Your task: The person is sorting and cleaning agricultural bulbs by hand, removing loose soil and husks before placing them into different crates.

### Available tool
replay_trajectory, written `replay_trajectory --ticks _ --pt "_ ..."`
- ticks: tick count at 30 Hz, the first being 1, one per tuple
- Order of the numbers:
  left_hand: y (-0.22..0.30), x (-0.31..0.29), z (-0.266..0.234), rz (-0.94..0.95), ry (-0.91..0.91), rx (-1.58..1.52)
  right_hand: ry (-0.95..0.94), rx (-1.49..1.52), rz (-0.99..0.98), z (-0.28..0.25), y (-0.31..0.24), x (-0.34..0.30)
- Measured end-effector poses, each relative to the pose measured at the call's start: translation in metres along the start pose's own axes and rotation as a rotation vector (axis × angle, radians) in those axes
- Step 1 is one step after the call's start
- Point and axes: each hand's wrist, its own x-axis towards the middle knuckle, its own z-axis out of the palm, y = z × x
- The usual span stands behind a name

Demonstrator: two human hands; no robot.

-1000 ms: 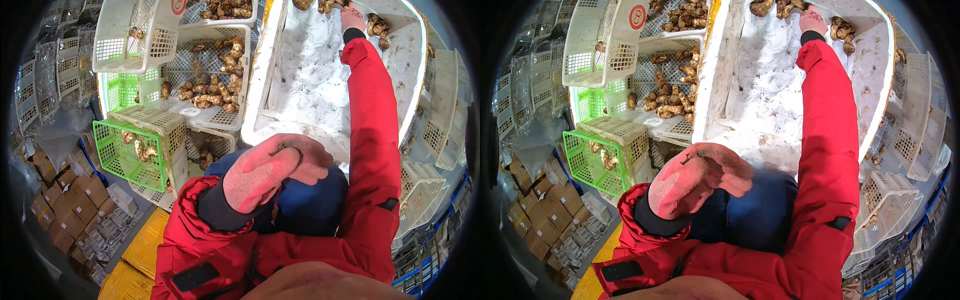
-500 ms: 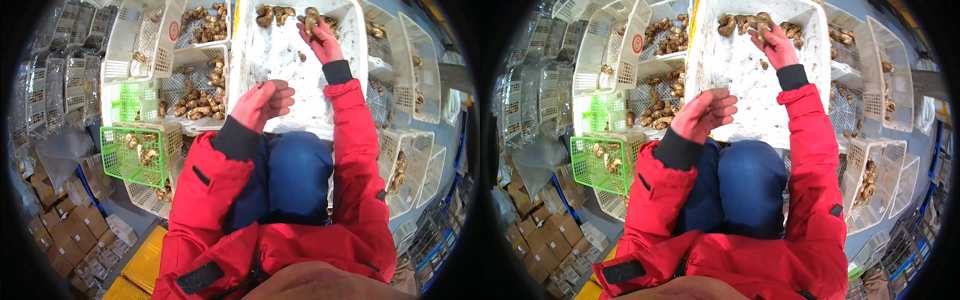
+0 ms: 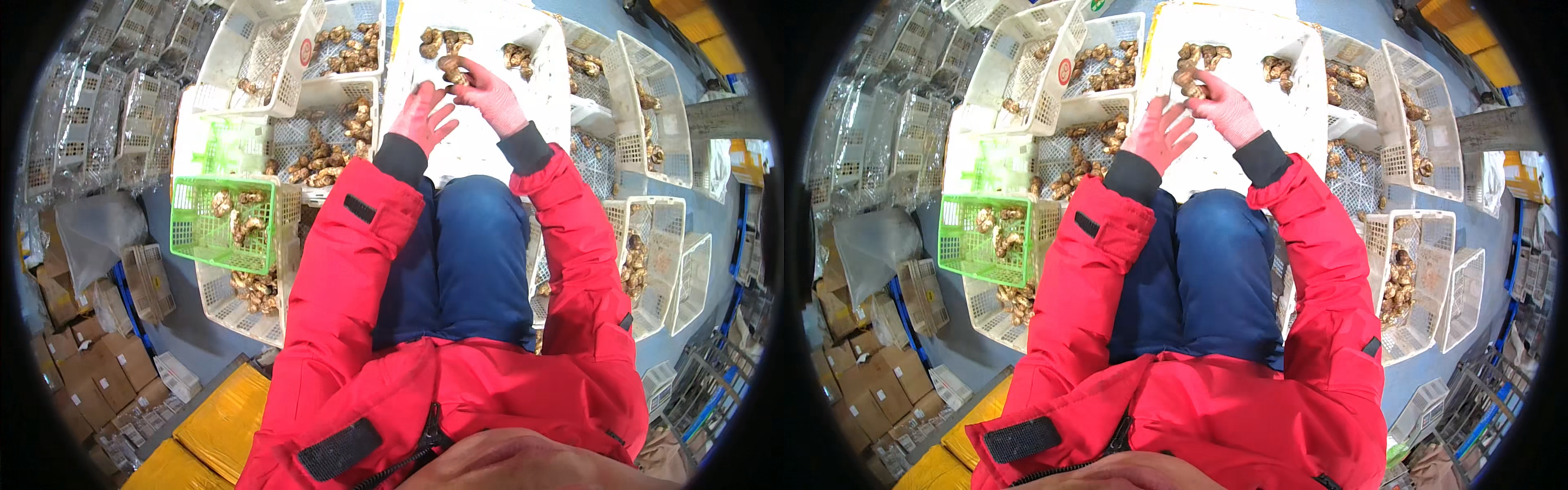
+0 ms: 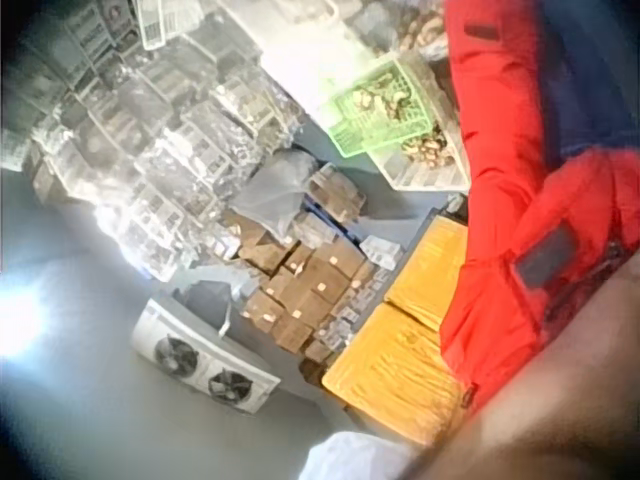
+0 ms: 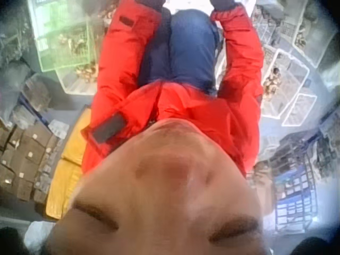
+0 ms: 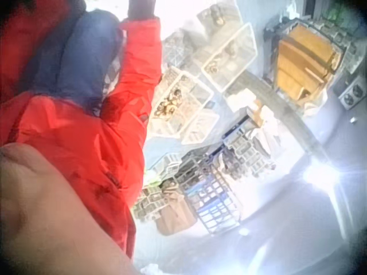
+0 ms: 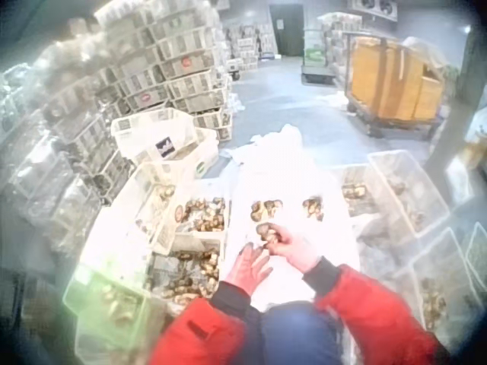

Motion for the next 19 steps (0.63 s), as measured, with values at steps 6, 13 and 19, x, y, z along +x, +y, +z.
replay_trajectory --ticks 6,13,19 --pt "-0.002 0.007 -0.026 0.106 -0.115 -0.384 -0.014 -0.025 -0.067 0.007 -0.023 -0.011" --pt "0.003 0.000 -0.017 0.172 -0.043 -0.180 -0.014 0.023 0.051 -0.005 -0.015 -0.012" --pt "0.004 0.001 -0.015 0.141 -0.037 -0.021 -0.041 0.080 0.102 -0.010 -0.006 -0.011"
